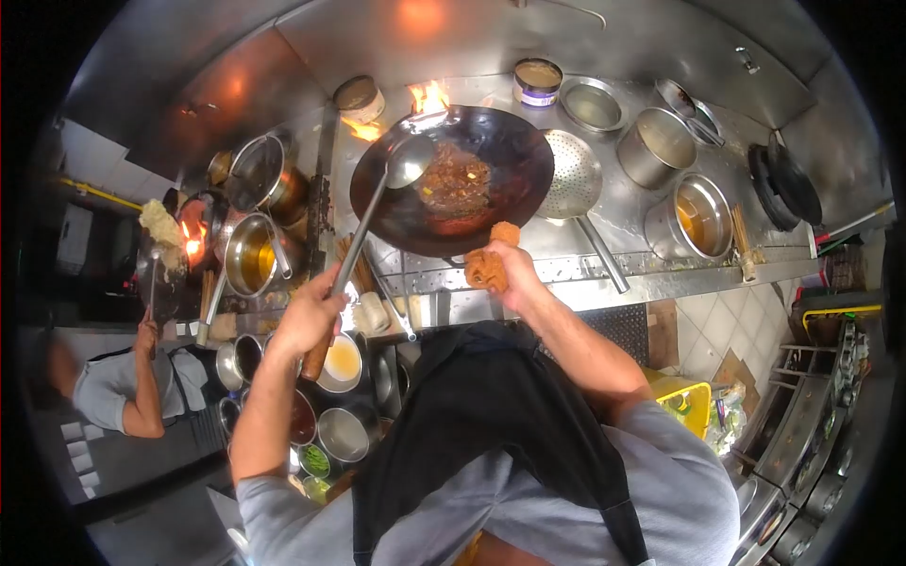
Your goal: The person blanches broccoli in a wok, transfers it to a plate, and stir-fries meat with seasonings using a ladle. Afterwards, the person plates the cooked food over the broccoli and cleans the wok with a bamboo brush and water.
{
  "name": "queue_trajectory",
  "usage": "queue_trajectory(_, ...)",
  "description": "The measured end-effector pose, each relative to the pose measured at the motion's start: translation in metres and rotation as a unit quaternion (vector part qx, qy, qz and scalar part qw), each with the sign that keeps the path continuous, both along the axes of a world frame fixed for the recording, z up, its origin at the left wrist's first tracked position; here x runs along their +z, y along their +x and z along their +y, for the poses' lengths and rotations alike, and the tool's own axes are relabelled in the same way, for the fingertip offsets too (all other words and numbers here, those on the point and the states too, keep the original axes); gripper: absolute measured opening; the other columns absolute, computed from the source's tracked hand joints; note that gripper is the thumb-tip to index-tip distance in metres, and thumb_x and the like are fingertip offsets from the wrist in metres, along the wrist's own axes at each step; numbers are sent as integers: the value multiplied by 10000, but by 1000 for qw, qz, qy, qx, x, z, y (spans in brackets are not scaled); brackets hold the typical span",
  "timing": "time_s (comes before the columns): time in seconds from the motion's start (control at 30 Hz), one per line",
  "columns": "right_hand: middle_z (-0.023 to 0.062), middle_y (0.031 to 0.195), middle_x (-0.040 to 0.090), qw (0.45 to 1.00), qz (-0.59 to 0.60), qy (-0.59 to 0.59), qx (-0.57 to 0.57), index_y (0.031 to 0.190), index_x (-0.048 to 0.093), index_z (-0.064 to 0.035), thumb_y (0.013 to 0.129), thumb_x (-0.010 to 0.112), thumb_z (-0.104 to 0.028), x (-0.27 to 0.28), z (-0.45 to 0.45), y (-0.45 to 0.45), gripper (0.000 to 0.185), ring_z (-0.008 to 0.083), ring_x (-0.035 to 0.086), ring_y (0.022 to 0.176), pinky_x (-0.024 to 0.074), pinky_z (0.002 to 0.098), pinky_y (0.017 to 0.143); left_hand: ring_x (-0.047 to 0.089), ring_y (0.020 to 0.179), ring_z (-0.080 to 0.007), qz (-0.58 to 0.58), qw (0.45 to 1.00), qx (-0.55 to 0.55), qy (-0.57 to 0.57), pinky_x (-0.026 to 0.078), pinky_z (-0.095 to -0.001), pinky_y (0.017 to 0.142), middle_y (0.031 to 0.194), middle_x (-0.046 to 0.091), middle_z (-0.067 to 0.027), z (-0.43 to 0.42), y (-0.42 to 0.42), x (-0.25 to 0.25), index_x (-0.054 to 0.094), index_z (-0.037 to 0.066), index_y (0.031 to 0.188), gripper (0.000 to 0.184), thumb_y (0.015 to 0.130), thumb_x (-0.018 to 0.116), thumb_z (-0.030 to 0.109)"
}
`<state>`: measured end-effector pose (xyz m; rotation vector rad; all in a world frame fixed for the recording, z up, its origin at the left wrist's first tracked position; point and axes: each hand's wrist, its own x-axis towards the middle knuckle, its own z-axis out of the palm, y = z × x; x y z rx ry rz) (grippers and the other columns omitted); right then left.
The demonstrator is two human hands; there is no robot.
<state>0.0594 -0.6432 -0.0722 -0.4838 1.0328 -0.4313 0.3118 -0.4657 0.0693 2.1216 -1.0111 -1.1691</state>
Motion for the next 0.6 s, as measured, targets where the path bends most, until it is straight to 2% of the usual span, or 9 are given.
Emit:
queue_trajectory(0.07,105,956,653,999,-37,-1,-17,1092,549,-31,859,577,-135,12,-1,-6,257,205,658,815,503,364,572,518,535,-108,122,990,73,-24,457,-267,479,789,545,-24,-3,4,4,415,14,1470,575,907,530,31)
queue_trajectory(0.1,105,956,653,999,-38,0,-18,1092,549,-31,859,577,-135,9,3,-7,257,205,658,815,503,364,572,511,524,-98,130,987,89,-16,450,-266,428,797,523,-7,-6,-2,14,422,40,1464,573,900,522,34)
queue_trajectory(0.2,133,982,644,973,5,-229,-6,1220,520,42,843,583,-66,-45,30,-21,397,233,658,901,538,351,767,513,517,-97,172,978,115,21,452,-269,402,803,522,-3,-17,-11,22,432,55,1443,542,908,523,52)
queue_trajectory(0.3,131,985,648,890,173,-422,19,1182,537,34,830,586,-77,-41,45,-34,372,239,659,896,537,371,751,493,507,-97,316,940,131,5,450,-274,394,796,529,-1,-33,-40,8,358,52,1461,548,951,547,118)
queue_trajectory(0.33,131,985,648,890,175,-421,19,1182,537,34,830,586,-77,-28,42,-33,372,239,659,896,537,371,751,492,516,-96,359,924,129,-4,447,-274,393,797,530,0,-38,-53,-1,335,47,1464,555,960,550,135)
queue_trajectory(0.43,122,910,653,979,21,-201,15,1067,562,41,839,570,-67,-3,14,-23,253,231,673,808,546,375,691,492,580,-72,497,857,128,-49,411,-248,417,807,531,10,-54,-87,-20,414,71,1318,381,969,552,139)
queue_trajectory(0.53,121,897,651,996,8,-85,1,1037,569,57,851,571,-79,-1,14,-28,231,228,672,783,547,368,677,483,585,-31,731,654,185,-69,400,-206,435,835,511,19,-62,-91,-61,527,72,1213,225,1003,514,151)
queue_trajectory(0.57,192,929,673,994,-19,-107,-13,1056,557,67,883,554,-128,-25,19,-31,260,307,689,737,585,427,649,483,585,-31,733,651,184,-71,400,-206,435,835,511,19,-58,-93,-71,527,72,1213,225,1003,514,151)
queue_trajectory(0.6,192,929,673,994,-17,-107,-12,1056,557,67,883,554,-128,-28,25,-34,260,307,689,737,585,427,649,490,580,-29,764,604,207,-89,411,-200,424,837,493,6,-53,-98,-75,491,19,1267,279,1016,481,142)
